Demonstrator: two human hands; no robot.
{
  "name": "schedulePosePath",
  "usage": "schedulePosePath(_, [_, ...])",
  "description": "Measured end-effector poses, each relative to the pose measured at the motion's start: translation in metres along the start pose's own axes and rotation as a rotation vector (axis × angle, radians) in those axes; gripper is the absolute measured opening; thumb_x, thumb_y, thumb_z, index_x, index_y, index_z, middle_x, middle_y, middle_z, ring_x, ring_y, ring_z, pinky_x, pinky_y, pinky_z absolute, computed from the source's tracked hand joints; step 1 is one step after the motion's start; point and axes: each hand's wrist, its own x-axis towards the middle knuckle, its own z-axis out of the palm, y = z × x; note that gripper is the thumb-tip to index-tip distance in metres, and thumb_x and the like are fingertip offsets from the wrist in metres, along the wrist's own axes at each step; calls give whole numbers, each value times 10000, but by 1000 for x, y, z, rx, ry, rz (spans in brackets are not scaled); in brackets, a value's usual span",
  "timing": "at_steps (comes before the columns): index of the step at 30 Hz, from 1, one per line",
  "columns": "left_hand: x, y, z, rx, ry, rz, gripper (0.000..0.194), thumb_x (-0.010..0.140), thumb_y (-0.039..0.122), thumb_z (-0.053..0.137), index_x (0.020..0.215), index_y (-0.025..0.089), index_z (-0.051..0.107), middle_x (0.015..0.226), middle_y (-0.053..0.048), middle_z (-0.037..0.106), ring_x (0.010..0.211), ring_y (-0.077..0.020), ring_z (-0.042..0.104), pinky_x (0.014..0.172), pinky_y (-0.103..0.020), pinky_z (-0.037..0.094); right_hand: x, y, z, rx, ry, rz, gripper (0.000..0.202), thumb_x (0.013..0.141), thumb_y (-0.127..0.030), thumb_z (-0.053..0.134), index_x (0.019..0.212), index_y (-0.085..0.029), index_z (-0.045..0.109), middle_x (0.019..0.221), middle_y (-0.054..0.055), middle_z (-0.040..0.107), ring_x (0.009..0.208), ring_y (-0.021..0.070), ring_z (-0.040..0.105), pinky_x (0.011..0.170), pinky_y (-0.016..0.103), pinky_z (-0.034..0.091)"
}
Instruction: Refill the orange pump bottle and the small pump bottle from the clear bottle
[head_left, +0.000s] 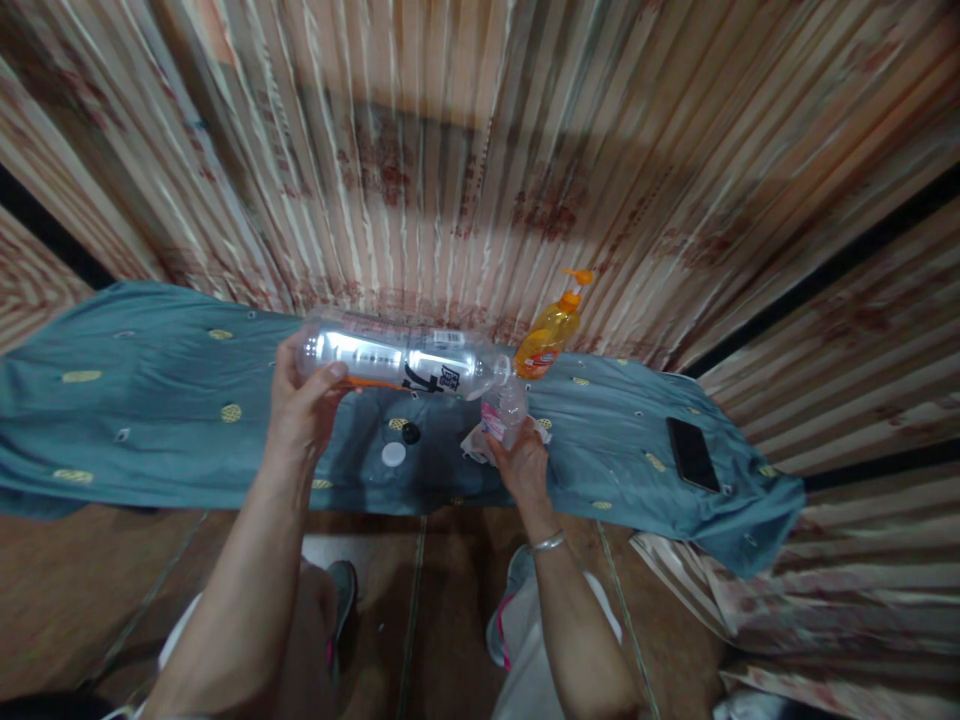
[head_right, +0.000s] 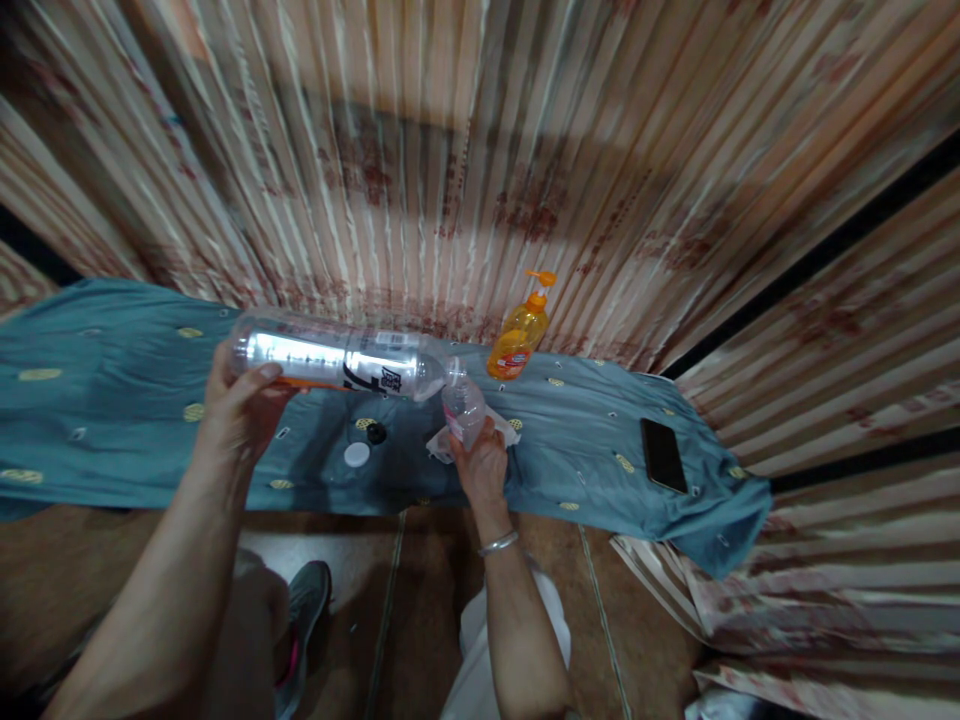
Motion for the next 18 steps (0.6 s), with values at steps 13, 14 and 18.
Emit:
schedulePosePath(13, [1, 1, 2, -14, 32, -10, 613, 471, 269, 997, 1016, 244, 717, 984, 7, 718, 706, -161, 674, 471, -219, 551, 2, -7, -9, -9, -66, 35, 604, 932, -484, 684, 1334, -50, 570, 1069, 260, 756, 967, 323, 730, 829, 460, 609])
schedulePosePath(14, [1, 1, 2, -13, 26, -8, 608, 481, 266, 994, 1022, 247, 717, 976, 10, 719, 707, -160, 674, 478, -219, 553, 2, -7, -8, -4, -45, 20, 602, 936, -495, 675, 1331, -53, 572, 1055, 255, 759, 952, 322, 731, 814, 459, 611])
schedulePosePath(18, [0, 0, 1, -10, 14, -2, 582, 508, 256, 982, 1028, 266, 721, 983, 23, 726, 710, -149, 679, 492, -203, 547, 1, -1, -4, -9, -14, 6, 607, 948, -517, 648, 1350, -69, 569, 1058, 248, 763, 957, 327, 732, 807, 468, 618])
